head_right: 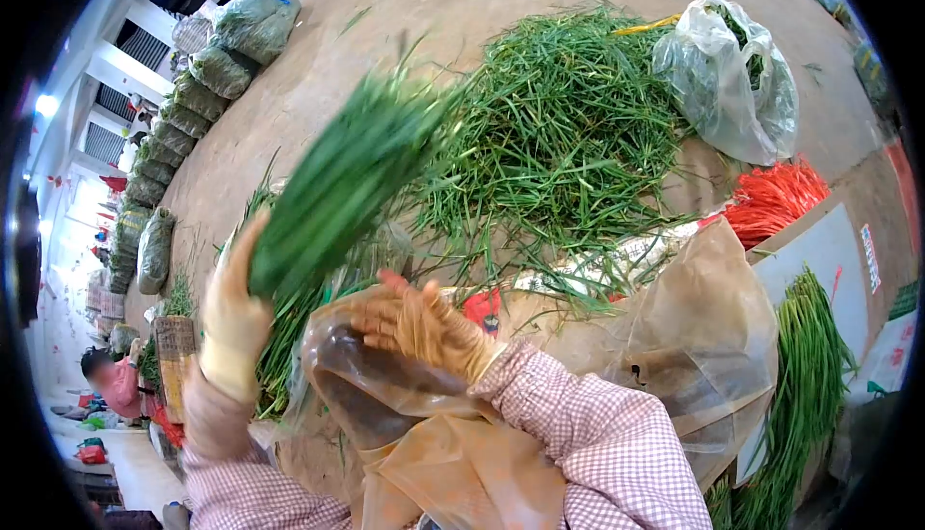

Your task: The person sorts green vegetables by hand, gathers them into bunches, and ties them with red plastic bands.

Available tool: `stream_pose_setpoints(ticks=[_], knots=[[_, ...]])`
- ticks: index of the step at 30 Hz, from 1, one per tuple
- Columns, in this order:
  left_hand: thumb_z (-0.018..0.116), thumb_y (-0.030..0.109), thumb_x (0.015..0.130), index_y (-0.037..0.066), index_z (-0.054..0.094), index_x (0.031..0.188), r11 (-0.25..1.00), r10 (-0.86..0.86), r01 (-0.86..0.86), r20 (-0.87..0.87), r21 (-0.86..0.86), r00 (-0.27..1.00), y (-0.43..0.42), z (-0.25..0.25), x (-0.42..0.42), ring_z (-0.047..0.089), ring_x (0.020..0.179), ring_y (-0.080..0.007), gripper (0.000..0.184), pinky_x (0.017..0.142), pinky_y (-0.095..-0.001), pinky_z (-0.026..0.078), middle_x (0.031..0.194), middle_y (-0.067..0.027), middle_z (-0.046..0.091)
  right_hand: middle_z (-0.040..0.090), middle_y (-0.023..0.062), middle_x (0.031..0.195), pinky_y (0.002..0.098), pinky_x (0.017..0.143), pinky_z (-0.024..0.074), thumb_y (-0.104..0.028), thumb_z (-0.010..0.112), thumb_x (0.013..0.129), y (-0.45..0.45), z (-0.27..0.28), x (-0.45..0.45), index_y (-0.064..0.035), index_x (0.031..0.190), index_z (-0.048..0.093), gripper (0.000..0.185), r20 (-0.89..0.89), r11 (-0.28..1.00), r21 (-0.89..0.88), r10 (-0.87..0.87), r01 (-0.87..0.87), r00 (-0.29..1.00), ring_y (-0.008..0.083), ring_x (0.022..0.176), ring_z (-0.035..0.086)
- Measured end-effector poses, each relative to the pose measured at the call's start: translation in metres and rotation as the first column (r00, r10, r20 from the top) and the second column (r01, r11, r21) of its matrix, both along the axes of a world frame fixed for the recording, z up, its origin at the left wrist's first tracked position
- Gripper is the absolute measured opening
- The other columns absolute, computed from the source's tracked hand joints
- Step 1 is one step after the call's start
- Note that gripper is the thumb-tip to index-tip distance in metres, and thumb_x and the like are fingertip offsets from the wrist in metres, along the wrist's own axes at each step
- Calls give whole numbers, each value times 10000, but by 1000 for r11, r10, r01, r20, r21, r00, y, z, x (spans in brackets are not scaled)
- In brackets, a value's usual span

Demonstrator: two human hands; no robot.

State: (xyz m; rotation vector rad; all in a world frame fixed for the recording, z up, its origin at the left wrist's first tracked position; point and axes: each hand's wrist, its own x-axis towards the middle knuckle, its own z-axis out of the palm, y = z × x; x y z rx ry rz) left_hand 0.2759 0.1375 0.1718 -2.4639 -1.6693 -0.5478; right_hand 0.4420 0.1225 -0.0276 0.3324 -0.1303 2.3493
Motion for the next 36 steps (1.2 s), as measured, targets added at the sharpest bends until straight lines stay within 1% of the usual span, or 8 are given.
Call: stream_pose_setpoints(ticks=[9,15,22,24,27,32,34,36], knots=[[709,73,666,66,347,1410,881,335,-356,-121,-310,934,-212,-95,-30,594,585,-308,827,524,-357,478,760,-131,598,515,144,1284,448,974,447,-646,639,713,3,-10,-8,-62,1402,253,982,459,934,-189,-188,302,868,287,1168,515],[704,95,656,48,352,1402,874,341,-325,-19,-361,940,-232,-121,-41,568,557,-295,826,500,-359,458,723,-109,563,476,-9,633,296,525,483,-277,520,951,39,-7,-7,-46,984,560,236,595,946,-82,-206,313,777,144,545,514],[703,96,644,21,376,1384,882,358,-317,56,-348,932,-237,-130,-38,556,538,-276,812,490,-350,452,703,-101,547,386,-53,522,271,369,285,-219,572,892,107,-12,105,-92,893,550,129,787,806,196,-469,559,400,77,394,318],[704,97,640,17,383,1379,887,353,-313,60,-339,934,-233,-129,-39,547,528,-273,810,484,-348,448,690,-98,537,420,-47,541,254,407,326,-207,583,878,88,40,107,-95,946,577,131,898,925,332,-370,183,239,63,440,375],[706,103,634,19,393,1374,888,354,-331,17,-318,935,-230,-128,-36,527,509,-268,808,471,-342,436,669,-91,512,654,144,784,300,671,508,-337,625,853,34,76,69,-16,1090,584,401,785,636,499,-619,-589,-4,209,706,631],[677,81,612,31,407,1370,884,315,-311,-48,-350,948,-234,-127,-45,514,499,-255,806,458,-355,416,655,-83,477,624,170,696,373,574,508,-284,602,869,37,-15,48,-32,912,606,255,279,327,863,-944,-385,-177,317,649,629],[670,77,609,35,413,1367,878,321,-323,-67,-354,945,-234,-122,-46,514,496,-256,802,455,-357,413,652,-84,475,616,129,651,361,548,504,-213,607,851,73,-16,65,-42,856,622,172,396,428,898,-887,-100,-238,292,626,634],[664,73,606,39,419,1365,875,325,-330,-76,-355,943,-234,-120,-46,514,493,-256,798,452,-360,410,650,-84,473,662,116,890,302,749,507,-127,663,836,106,26,93,-34,1078,602,266,462,730,501,-680,-466,-570,187,823,619]])
